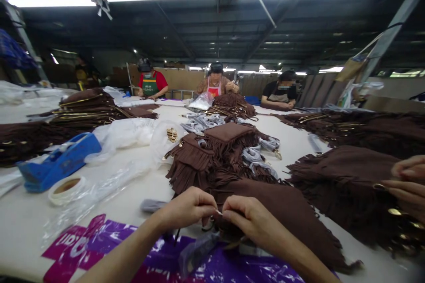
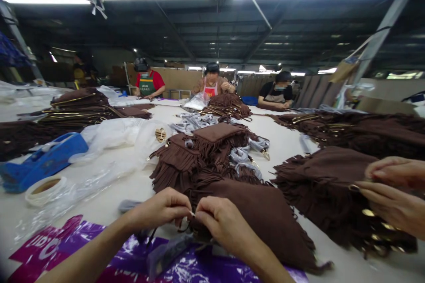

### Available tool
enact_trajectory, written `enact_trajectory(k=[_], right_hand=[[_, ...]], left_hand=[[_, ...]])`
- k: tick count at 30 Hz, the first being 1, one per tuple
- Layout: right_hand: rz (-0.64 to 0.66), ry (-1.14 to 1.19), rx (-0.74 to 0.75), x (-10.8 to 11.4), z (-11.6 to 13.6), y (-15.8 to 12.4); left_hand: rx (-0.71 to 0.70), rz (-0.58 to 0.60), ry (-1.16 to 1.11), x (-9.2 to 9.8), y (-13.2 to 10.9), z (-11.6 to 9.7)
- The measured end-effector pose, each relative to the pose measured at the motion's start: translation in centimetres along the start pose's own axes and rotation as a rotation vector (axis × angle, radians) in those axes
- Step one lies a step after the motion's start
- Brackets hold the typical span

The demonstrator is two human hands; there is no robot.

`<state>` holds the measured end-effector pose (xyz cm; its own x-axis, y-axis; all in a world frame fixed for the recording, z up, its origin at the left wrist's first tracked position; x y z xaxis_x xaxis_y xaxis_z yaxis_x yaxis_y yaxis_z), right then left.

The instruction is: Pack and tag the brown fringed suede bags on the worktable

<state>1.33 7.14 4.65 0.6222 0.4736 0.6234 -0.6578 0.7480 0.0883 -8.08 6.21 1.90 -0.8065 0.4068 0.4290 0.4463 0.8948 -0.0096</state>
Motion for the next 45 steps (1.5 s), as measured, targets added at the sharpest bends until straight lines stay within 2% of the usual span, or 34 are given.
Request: enact_trajectory(k=[2, 5, 7, 12, 15, 18, 20, 23, 26, 30, 33, 35, 38, 41, 45], right_hand=[[0.022, 0.145, -0.062, -0.6, -0.8, 0.4], [0.105, 0.531, -0.296, -2.5, -3.0, 0.6], [0.126, 0.607, -0.355, -3.1, -3.6, 0.6], [0.056, 0.407, -0.119, -1.8, -2.2, 1.4], [0.016, 0.349, -0.091, -1.4, -2.4, 1.7], [-0.025, 0.267, -0.061, -0.9, -2.5, 2.0], [-0.047, 0.217, -0.026, -0.5, -2.1, 2.0], [-0.024, 0.142, 0.098, -0.6, -0.8, 1.7], [0.069, -0.001, 0.209, -2.0, 0.0, 1.1], [0.053, -0.216, 0.175, -2.4, -1.5, 1.0], [0.028, -0.254, 0.169, -1.9, -2.2, 1.0], [0.012, -0.261, 0.172, -1.5, -2.4, 1.0], [-0.018, -0.25, 0.174, -1.1, -2.4, 0.7], [-0.023, -0.201, 0.178, -0.7, -2.2, 0.3], [0.058, -0.147, 0.195, -0.9, -1.7, 0.2]], left_hand=[[-0.036, -0.066, 0.089, 0.6, 0.1, -0.5], [-0.05, -0.146, 0.145, 1.4, 0.1, -1.2], [-0.024, -0.155, 0.12, 1.6, 0.0, -1.0], [0.056, -0.104, -0.052, 0.7, -0.2, 0.5], [0.097, -0.095, -0.151, 0.3, -0.3, 1.5], [0.1, -0.092, -0.163, 0.4, -0.4, 1.5], [0.073, -0.144, -0.061, 1.2, -0.6, 1.1], [-0.074, -0.241, 0.252, 2.2, -1.0, -0.4], [-0.159, -0.224, 0.55, 1.0, -1.3, -0.5], [-0.098, -0.183, 0.873, -0.9, -0.8, 1.2], [-0.12, -0.255, 1.021, -1.2, -0.5, 0.8], [-0.214, -0.345, 1.114, -1.3, -0.8, -0.3], [-0.411, -0.482, 1.205, -1.7, -2.1, -2.0], [-0.524, -0.58, 1.219, -1.8, -3.4, -2.6], [-0.485, -0.523, 1.031, -1.2, -3.1, -2.2]])
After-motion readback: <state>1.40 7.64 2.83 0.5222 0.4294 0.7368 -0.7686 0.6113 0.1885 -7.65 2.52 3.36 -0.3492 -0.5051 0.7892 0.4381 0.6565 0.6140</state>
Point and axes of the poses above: each hand's wrist, its own y-axis towards the middle knuckle, its own x-axis out of the back of the hand, z = x × y, the point moved 10 cm from there along y, towards the middle knuckle, and after that the axes turned 3 degrees about -x, right-handed, at the moved point
